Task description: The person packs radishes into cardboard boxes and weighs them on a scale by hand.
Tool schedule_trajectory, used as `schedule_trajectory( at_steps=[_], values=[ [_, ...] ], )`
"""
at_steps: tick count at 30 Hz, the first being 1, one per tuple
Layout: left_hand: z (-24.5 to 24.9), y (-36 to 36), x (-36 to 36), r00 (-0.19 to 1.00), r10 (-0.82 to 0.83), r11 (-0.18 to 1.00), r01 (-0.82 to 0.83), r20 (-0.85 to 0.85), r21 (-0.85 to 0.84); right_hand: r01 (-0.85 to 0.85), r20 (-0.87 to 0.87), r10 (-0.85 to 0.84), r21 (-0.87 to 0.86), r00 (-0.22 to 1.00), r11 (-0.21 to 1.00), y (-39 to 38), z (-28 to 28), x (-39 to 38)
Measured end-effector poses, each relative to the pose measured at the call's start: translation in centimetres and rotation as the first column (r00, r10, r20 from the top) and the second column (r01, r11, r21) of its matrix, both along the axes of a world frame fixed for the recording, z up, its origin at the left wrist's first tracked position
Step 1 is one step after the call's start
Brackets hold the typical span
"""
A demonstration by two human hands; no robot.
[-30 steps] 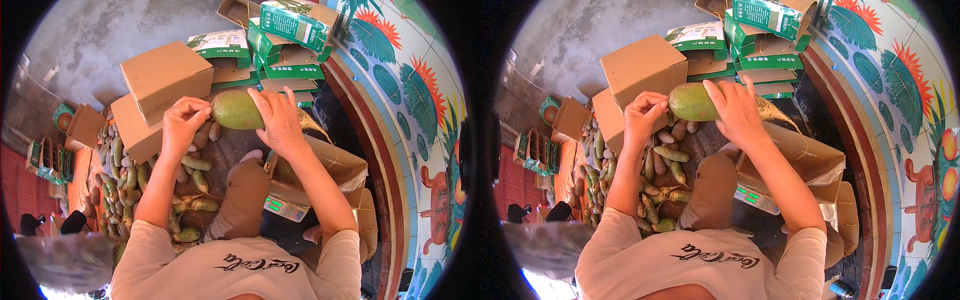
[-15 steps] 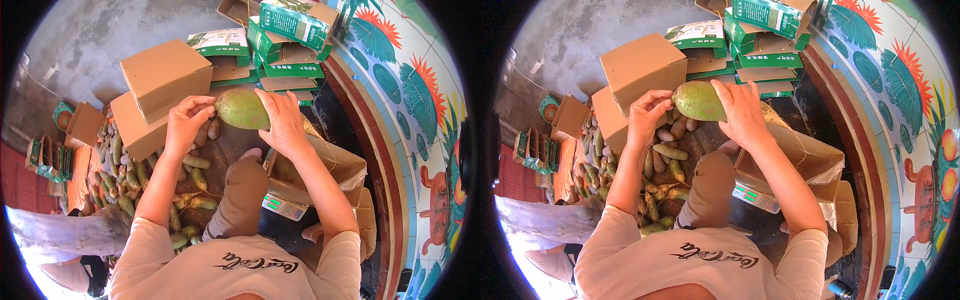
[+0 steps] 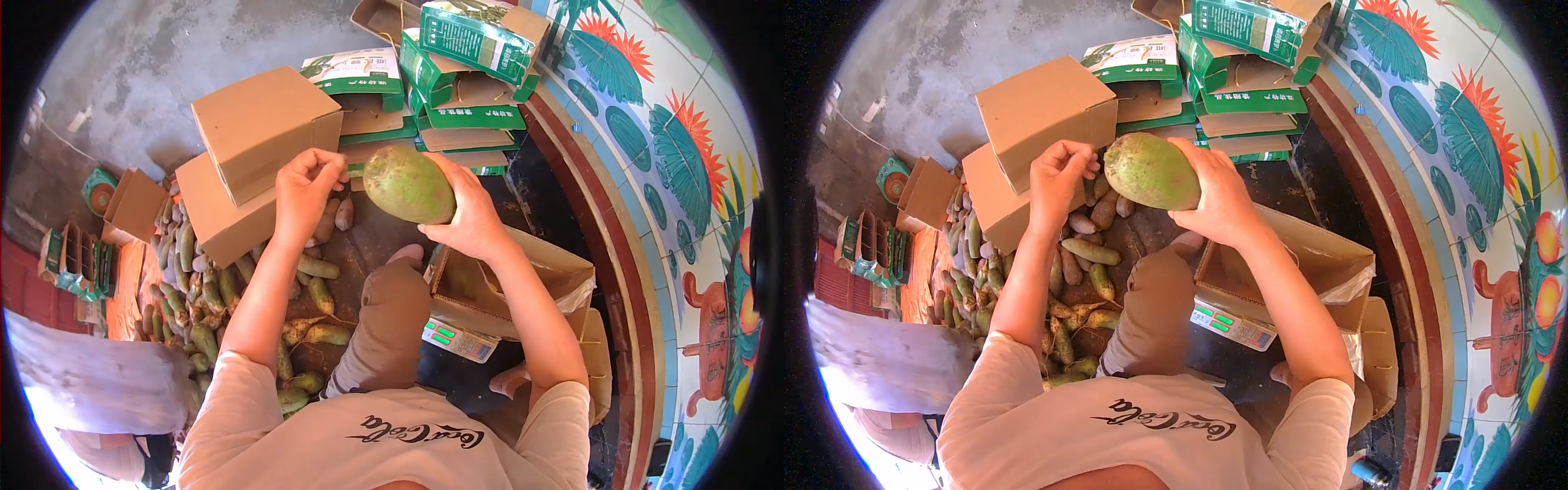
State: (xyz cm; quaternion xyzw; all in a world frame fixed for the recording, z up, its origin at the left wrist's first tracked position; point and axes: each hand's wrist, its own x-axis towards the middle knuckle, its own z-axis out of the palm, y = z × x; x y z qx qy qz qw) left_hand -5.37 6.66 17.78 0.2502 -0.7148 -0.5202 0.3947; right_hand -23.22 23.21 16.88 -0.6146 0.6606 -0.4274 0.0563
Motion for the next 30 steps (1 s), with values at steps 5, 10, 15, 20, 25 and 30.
schedule_trajectory(
  at_steps=[5,10,15,20,25,30],
  values=[
    [-0.1,0.6,-0.7,0.994,-0.049,0.999,0.047,-0.095,-0.023,-0.051,0.216,0.032,0.08,0.976,0.996,1.1,0.1,-1.7],
    [1.5,3.6,-2.6,0.958,-0.259,0.948,0.228,-0.122,-0.223,-0.088,0.185,0.067,0.109,0.98,0.99,2.1,1.0,-2.5],
    [1.2,3.9,-4.9,0.924,-0.315,0.948,0.294,-0.217,-0.124,-0.115,0.19,0.092,0.115,0.978,0.987,3.6,0.7,-4.4],
    [-0.9,4.5,-7.4,0.955,-0.295,0.953,0.293,-0.023,-0.081,-0.004,-0.072,0.019,0.209,0.997,0.978,6.7,2.7,-6.0],
    [-4.4,9.6,-9.4,0.781,-0.447,0.655,0.618,0.436,-0.435,0.086,0.247,-0.113,0.117,0.962,0.989,11.3,2.2,-8.8],
    [-10.7,15.5,-11.7,0.575,-0.409,0.261,0.817,0.708,-0.513,0.056,0.515,-0.104,0.107,0.851,0.993,13.4,1.7,-9.4]
  ],
)
